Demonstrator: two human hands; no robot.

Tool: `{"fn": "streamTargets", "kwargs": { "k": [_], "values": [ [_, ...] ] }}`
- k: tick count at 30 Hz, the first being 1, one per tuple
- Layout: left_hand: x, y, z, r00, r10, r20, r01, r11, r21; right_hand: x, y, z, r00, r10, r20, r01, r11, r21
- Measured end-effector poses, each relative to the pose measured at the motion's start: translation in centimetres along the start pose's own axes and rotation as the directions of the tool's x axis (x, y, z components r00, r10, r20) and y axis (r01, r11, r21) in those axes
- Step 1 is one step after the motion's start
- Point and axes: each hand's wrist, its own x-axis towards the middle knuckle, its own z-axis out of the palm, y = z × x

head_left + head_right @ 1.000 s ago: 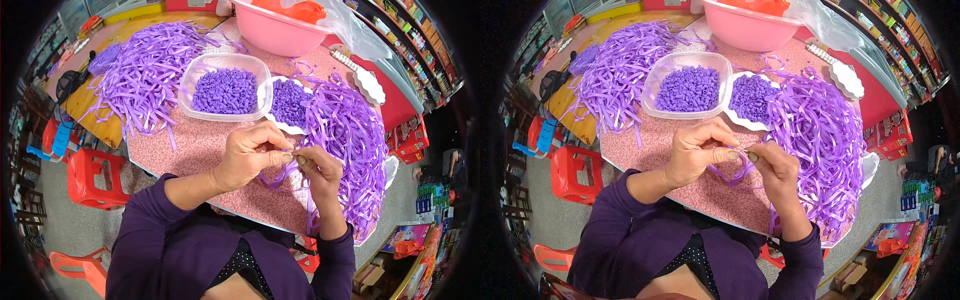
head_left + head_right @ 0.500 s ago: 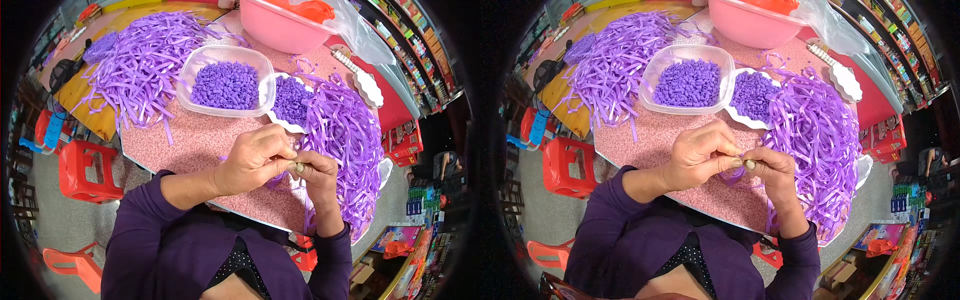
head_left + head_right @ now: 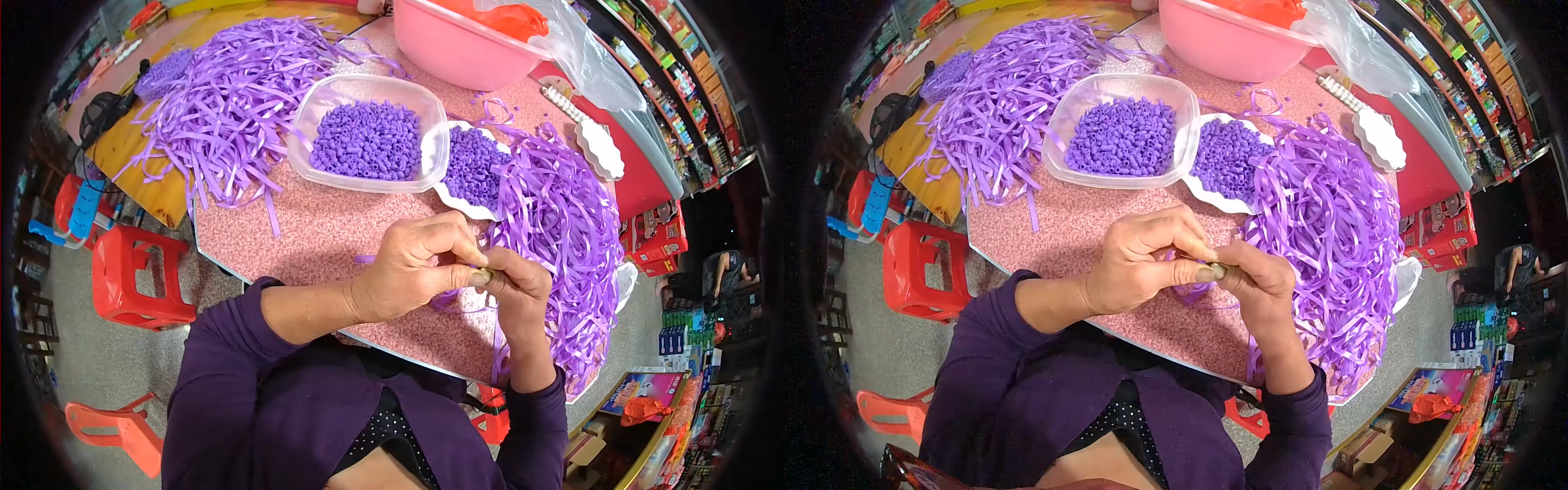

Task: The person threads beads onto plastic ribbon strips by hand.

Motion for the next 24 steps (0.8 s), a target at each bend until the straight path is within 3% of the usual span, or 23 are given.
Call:
{"fn": "streamTargets", "kwargs": {
  "k": [2,4,6,8,11,13,14,16,19,20,22,24],
  "values": [
    [0.0,0.2,0.2,0.987,-0.158,0.018,0.159,0.985,-0.064,-0.2,0.1,0.4,0.975,-0.212,-0.062,0.195,0.958,-0.209],
    [0.4,0.4,0.3,0.985,-0.168,-0.031,0.166,0.984,-0.067,0.0,-0.6,1.2,0.993,-0.079,-0.092,0.075,0.996,-0.048],
    [1.2,1.1,-0.9,0.982,-0.172,-0.074,0.168,0.984,-0.063,0.6,-1.2,0.9,0.992,-0.088,-0.085,0.087,0.996,-0.017],
    [2.7,2.3,-3.3,0.980,-0.022,-0.199,0.103,0.908,0.406,0.5,-1.6,0.2,0.981,-0.142,-0.135,0.130,0.987,-0.096],
    [5.5,1.9,-8.9,0.977,-0.036,-0.209,0.154,0.799,0.581,0.0,-2.3,-0.4,0.975,-0.127,-0.181,0.097,0.981,-0.170],
    [7.0,-0.1,-12.6,0.990,-0.143,0.007,0.073,0.547,0.834,-0.1,-2.1,-0.6,0.970,-0.085,-0.230,0.046,0.985,-0.169],
    [7.4,-1.4,-13.7,0.990,-0.140,0.007,0.069,0.535,0.842,0.0,-2.1,-0.4,0.970,-0.093,-0.225,0.057,0.985,-0.160],
    [8.2,-3.2,-14.9,0.897,-0.410,0.165,0.093,0.540,0.836,0.1,-2.0,-0.2,0.966,-0.012,-0.260,0.002,0.999,-0.039],
    [8.5,-3.9,-14.2,0.813,-0.533,0.236,0.084,0.508,0.857,0.2,-1.8,-0.2,0.966,0.020,-0.259,-0.027,0.999,-0.024],
    [8.5,-4.1,-13.9,0.814,-0.532,0.233,0.085,0.507,0.858,0.3,-1.8,-0.2,0.966,0.027,-0.258,-0.036,0.999,-0.030],
    [8.5,-4.4,-13.7,0.797,-0.565,0.215,0.012,0.371,0.928,0.3,-1.7,-0.2,0.969,0.042,-0.243,-0.053,0.998,-0.037],
    [8.5,-4.9,-13.7,0.804,-0.557,0.209,0.011,0.366,0.931,0.2,-1.4,-0.2,0.971,0.059,-0.232,-0.071,0.997,-0.043]
  ]
}}
